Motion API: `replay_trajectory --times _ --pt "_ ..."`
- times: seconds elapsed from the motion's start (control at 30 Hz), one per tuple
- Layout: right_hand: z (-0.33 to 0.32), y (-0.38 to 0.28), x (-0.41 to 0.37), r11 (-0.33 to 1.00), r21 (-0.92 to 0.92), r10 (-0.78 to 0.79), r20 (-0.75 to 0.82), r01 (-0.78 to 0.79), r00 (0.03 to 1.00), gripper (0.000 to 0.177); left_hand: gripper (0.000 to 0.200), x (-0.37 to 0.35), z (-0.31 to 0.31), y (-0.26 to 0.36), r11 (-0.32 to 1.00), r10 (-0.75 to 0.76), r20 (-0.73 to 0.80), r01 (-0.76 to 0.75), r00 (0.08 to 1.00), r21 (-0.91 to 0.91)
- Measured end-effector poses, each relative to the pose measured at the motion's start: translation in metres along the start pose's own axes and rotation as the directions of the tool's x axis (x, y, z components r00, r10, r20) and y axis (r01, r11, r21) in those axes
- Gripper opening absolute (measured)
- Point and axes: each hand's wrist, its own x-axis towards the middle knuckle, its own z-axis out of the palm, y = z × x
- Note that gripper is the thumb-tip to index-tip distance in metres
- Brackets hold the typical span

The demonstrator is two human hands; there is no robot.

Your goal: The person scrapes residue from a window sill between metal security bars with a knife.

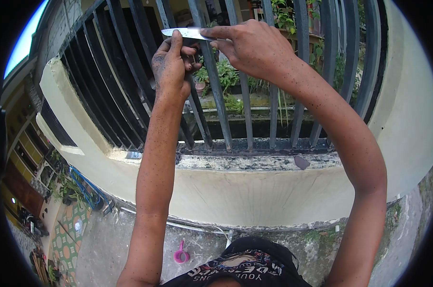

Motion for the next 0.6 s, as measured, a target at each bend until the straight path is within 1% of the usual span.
replay_trajectory --times 0.03,0.1,0.13,0.17,0.23,0.27,0.3,0.37,0.4,0.43,0.47,0.5,0.53,0.6 --pt "0.000 0.003 0.004 1.000 -0.003 -0.002 0.002 0.002 1.000 0.029 0.032 0.003 0.003 0.003 1.000 0.000 0.000 0.000 1.000 -0.004" --pt "0.002 0.013 0.017 0.999 -0.026 -0.025 -0.065 0.024 0.998 0.029 0.032 0.013 0.008 0.011 0.997 0.074 -0.004 -0.074 0.997 -0.034" --pt "0.004 0.016 0.023 0.998 0.005 -0.066 -0.140 0.067 0.988 0.029 0.032 0.018 0.010 0.015 0.995 0.091 -0.010 -0.091 0.996 -0.045" --pt "0.006 0.016 0.022 0.997 0.009 -0.072 -0.139 0.074 0.988 0.029 0.032 0.018 0.008 0.013 0.995 0.093 -0.018 -0.093 0.996 -0.045" --pt "0.008 0.016 0.012 0.999 0.033 -0.033 -0.078 0.035 0.996 0.030 0.032 0.013 0.007 0.009 0.997 0.076 0.012 -0.076 0.997 -0.022" --pt "0.008 0.014 0.005 0.999 0.051 -0.010 -0.043 0.012 0.999 0.031 0.032 0.005 0.008 0.005 0.998 0.056 -0.014 -0.056 0.998 0.007" --pt "0.006 0.012 -0.002 0.999 0.049 -0.014 -0.048 0.016 0.999 0.031 0.033 -0.001 0.004 0.001 1.000 0.003 0.003 -0.003 1.000 0.013" --pt "0.001 0.008 -0.009 1.000 0.004 -0.006 -0.022 0.006 1.000 0.031 0.033 -0.002 0.004 -0.001 1.000 -0.004 0.012 0.003 1.000 0.016" --pt "0.002 0.010 -0.005 1.000 -0.027 0.002 -0.051 -0.004 0.999 0.030 0.033 0.003 0.006 0.000 0.999 0.032 0.011 -0.032 0.999 -0.001" --pt "0.000 0.009 0.002 1.000 -0.027 0.005 -0.048 -0.007 0.999 0.030 0.033 0.009 0.009 0.005 0.998 0.065 0.011 -0.065 0.998 -0.017" --pt "-0.004 0.005 0.009 0.999 -0.007 0.033 -0.053 -0.033 0.998 0.030 0.033 0.015 0.009 0.009 0.997 0.076 0.002 -0.076 0.997 0.006" --pt "-0.007 0.003 0.013 0.998 0.012 0.062 -0.059 -0.061 0.996 0.029 0.033 0.018 0.010 0.011 0.995 0.101 -0.001 -0.101 0.995 -0.019" --pt "-0.007 0.002 0.013 0.995 0.067 0.080 -0.053 -0.076 0.995 0.029 0.034 0.017 0.010 0.010 0.996 0.087 0.008 -0.087 0.996 -0.023" --pt "0.002 0.003 -0.003 0.996 0.060 0.075 -0.049 -0.072 0.996 0.029 0.034 0.008 0.006 0.005 0.999 0.041 0.020 -0.041 0.999 -0.001"
